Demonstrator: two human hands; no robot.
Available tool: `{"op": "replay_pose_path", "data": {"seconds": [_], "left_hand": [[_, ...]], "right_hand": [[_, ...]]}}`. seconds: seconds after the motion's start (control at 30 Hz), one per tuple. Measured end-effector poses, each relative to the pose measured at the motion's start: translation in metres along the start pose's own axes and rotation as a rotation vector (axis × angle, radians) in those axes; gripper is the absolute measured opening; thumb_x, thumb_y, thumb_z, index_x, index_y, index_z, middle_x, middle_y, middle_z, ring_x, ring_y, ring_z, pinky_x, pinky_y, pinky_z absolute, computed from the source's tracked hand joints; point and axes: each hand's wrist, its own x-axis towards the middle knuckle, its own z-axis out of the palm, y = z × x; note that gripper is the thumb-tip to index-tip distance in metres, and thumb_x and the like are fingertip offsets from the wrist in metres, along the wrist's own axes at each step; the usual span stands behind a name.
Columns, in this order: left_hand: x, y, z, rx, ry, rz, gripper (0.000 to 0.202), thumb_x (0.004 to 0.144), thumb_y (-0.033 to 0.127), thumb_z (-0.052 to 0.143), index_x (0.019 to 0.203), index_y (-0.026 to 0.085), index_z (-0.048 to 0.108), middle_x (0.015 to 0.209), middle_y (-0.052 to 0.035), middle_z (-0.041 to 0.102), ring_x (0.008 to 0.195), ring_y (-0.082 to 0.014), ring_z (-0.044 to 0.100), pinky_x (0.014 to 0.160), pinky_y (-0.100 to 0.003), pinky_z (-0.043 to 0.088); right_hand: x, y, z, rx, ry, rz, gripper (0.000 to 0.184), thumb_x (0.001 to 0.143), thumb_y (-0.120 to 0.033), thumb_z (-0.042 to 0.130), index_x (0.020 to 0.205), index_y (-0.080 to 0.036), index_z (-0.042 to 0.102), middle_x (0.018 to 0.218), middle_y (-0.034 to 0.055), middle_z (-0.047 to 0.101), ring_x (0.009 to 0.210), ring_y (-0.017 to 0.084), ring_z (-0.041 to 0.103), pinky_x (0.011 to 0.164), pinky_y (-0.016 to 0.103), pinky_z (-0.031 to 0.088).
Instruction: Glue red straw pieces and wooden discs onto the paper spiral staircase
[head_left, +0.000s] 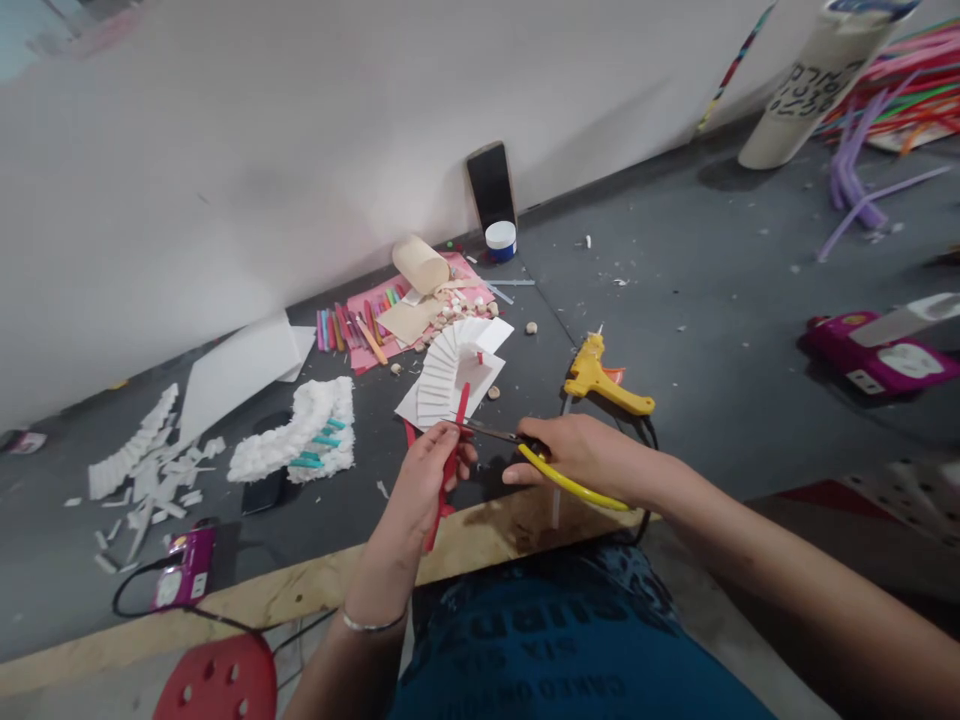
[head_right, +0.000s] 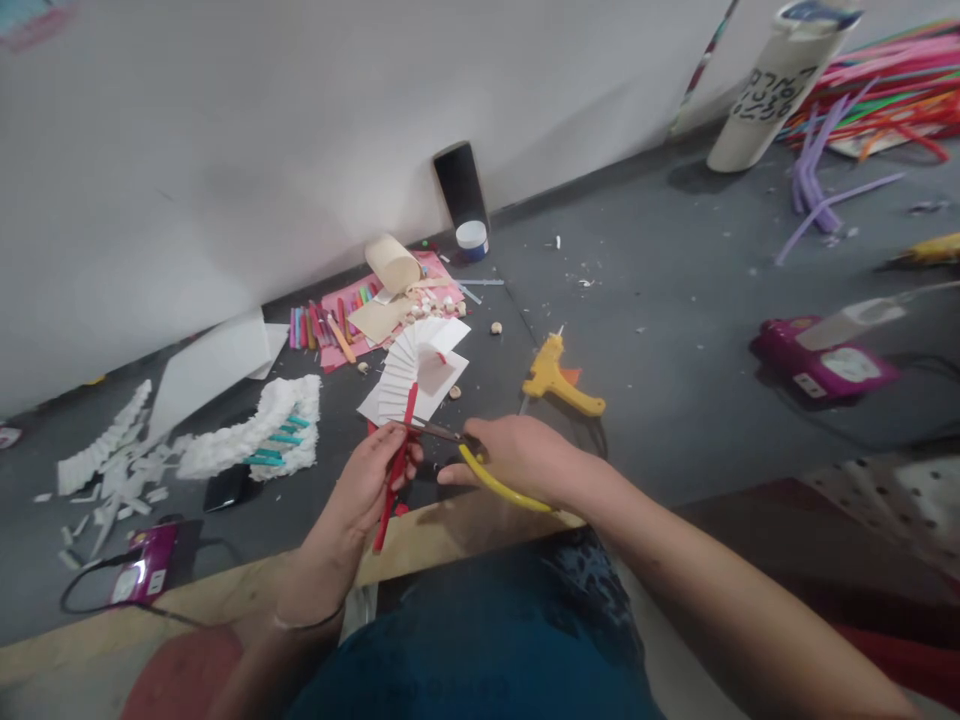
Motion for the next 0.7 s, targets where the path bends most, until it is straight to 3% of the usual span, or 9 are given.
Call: {"op": "replay_pose_path", "data": {"seconds": [0.7], "left_hand": [[-0.007, -0.006, -0.004, 0.055, -0.068, -0.007, 0.032, 0.081, 0.046, 0.063, 0.084, 0.015, 0.060, 0.070, -0.0027, 0.067, 0.051, -0.0066, 0.046, 0.043, -0.018, 0.027]], "right_hand": [[0.003, -0.005, 0.010, -0.055, -0.042, 0.004, 0.054, 0.087, -0.073, 0.044, 0.094, -0.021, 0.055, 0.078, 0.0069, 0.068, 0.072, 0.023, 0.065, 0.055, 0.026, 0.030]]}}
